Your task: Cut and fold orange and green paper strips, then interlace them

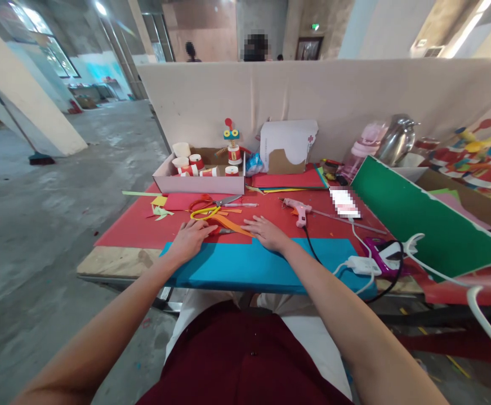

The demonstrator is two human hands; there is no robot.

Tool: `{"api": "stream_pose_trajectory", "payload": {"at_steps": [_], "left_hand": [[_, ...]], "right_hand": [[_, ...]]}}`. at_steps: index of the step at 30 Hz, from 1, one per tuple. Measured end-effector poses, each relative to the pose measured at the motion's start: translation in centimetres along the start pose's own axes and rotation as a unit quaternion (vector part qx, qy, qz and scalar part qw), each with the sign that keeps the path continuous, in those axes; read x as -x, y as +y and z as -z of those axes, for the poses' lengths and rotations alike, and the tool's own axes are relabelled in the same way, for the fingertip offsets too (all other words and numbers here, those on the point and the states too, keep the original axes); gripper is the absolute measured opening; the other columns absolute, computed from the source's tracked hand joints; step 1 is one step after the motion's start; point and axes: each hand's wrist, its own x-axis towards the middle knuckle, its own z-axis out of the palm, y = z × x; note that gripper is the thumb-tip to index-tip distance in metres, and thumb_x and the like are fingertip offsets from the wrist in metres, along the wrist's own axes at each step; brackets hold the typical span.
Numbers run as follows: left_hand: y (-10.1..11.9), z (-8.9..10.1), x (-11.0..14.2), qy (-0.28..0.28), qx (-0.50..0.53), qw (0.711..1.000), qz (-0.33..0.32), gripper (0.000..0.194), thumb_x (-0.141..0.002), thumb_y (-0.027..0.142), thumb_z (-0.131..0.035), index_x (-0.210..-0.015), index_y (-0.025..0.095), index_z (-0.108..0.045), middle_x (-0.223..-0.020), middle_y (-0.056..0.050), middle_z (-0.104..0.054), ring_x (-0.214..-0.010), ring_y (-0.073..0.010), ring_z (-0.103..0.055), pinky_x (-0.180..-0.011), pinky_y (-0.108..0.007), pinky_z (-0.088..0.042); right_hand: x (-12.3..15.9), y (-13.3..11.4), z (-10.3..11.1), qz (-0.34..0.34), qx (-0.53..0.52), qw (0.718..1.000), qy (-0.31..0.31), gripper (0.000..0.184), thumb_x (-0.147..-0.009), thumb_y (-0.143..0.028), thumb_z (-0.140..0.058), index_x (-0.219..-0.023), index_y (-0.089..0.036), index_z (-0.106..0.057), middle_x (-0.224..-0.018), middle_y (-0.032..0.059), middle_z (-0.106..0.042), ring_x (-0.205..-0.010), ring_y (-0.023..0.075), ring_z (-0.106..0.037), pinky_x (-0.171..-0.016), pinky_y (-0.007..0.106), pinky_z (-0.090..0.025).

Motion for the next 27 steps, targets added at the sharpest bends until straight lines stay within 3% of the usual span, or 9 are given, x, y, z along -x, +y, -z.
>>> {"api": "stream_pose_trajectory", "payload": {"at_steps": [18,27], "left_hand": [[1.1,0.3,-0.1,-0.009,0.012,1.000,-0.003,0.048,-0.092,0.010,-0.036,-0.132,0.027,-0.057,-0.119,-0.008,-0.060,-0.110,-0.0253,-0.047,-0.086,-0.039,-0.039],[-0.3,0.7,0.5,0.015,0.002,1.000,0.011,0.050,-0.090,0.008,-0.037,-0.130,0.028,-0.059,-0.119,-0.008,-0.060,-0.109,-0.0255,-0.048,-0.086,-0.039,-0.039]], "right_hand": [[0.0,0.2,-0.1,-0.001,0.000,1.000,0.007,0.045,-0.098,-0.027,-0.034,-0.139,-0.035,-0.050,-0.149,-0.0006,-0.044,-0.143,0.0258,-0.030,-0.116,0.057,-0.022],[-0.1,0.1,-0.1,-0.011,-0.001,1.000,-0.003,0.045,-0.097,-0.027,-0.035,-0.139,-0.030,-0.051,-0.150,0.0013,-0.043,-0.143,0.0249,-0.029,-0.117,0.054,-0.020]]}}
